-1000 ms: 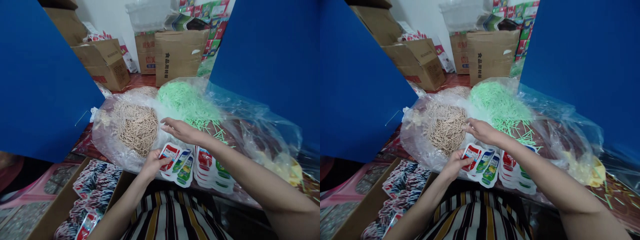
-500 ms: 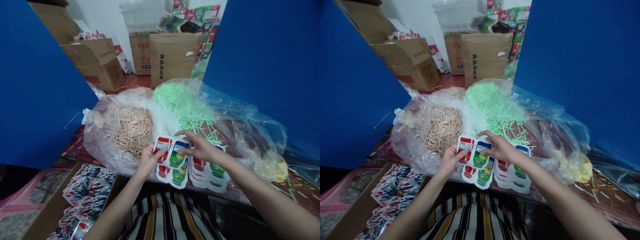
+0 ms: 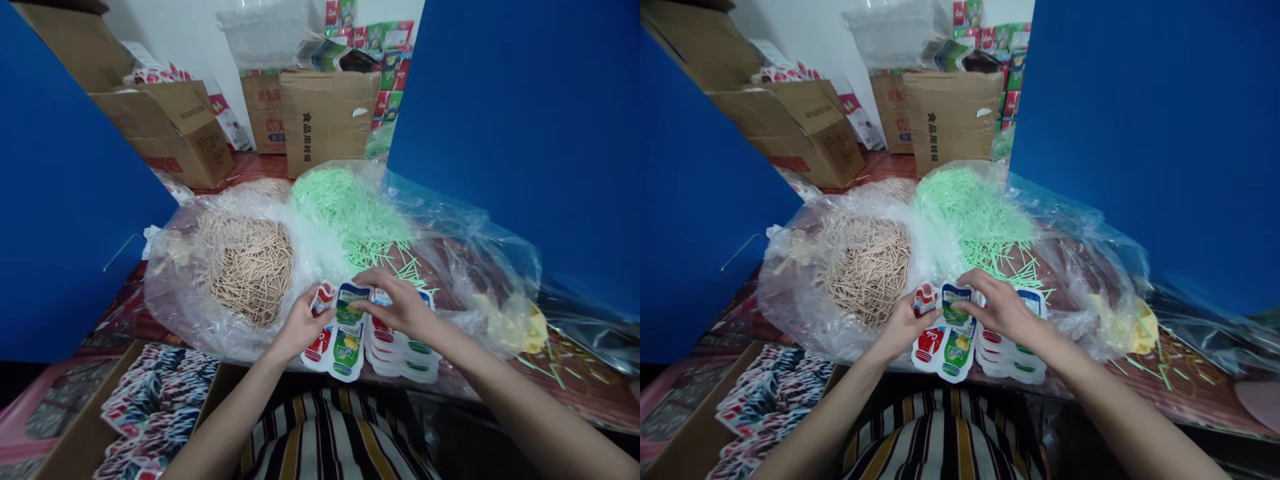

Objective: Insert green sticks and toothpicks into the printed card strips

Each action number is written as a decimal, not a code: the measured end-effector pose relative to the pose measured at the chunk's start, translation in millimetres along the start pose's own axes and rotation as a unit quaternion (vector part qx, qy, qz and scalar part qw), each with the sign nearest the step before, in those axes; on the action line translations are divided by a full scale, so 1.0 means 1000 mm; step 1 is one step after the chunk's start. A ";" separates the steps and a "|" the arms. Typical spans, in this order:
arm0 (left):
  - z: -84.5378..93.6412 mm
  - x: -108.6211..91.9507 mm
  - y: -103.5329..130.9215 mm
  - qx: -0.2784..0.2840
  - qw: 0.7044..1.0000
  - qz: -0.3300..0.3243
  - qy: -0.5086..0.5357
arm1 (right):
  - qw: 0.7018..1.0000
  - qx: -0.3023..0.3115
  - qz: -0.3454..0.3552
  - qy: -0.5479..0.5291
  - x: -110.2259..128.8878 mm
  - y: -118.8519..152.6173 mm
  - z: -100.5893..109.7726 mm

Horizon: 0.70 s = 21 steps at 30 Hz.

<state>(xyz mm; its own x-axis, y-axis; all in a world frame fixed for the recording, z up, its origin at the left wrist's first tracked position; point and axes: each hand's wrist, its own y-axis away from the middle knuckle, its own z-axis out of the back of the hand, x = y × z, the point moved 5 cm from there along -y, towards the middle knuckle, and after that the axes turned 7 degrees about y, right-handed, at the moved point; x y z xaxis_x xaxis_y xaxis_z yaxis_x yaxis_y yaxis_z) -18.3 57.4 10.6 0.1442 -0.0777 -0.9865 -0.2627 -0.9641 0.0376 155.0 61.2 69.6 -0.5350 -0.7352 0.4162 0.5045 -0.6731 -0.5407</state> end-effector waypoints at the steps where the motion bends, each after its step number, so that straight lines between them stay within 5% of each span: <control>1: 0.000 -0.001 -0.001 -0.002 1.000 -0.003 0.000 | 1.000 0.002 0.021 0.023 0.002 0.001 0.002; 6: -0.003 -0.001 -0.003 0.002 1.000 0.011 0.003 | 0.995 0.017 0.037 0.095 0.004 0.006 0.009; 14: -0.006 0.003 -0.001 -0.011 0.999 0.037 -0.021 | 1.000 -0.004 -0.019 -0.005 0.009 0.008 0.015; 21: -0.006 -0.013 0.004 -0.005 0.961 -0.060 -0.270 | 0.975 0.195 -0.072 -0.081 0.006 -0.004 0.022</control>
<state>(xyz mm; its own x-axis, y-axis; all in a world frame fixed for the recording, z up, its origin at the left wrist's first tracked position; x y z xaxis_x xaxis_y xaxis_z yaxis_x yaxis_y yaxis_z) -16.0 52.8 24.9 -0.3436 0.1739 -0.9229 -0.2659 -0.9605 -0.0819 164.7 57.9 90.1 -0.5204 -0.6126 0.5949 0.6689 -0.7255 -0.1620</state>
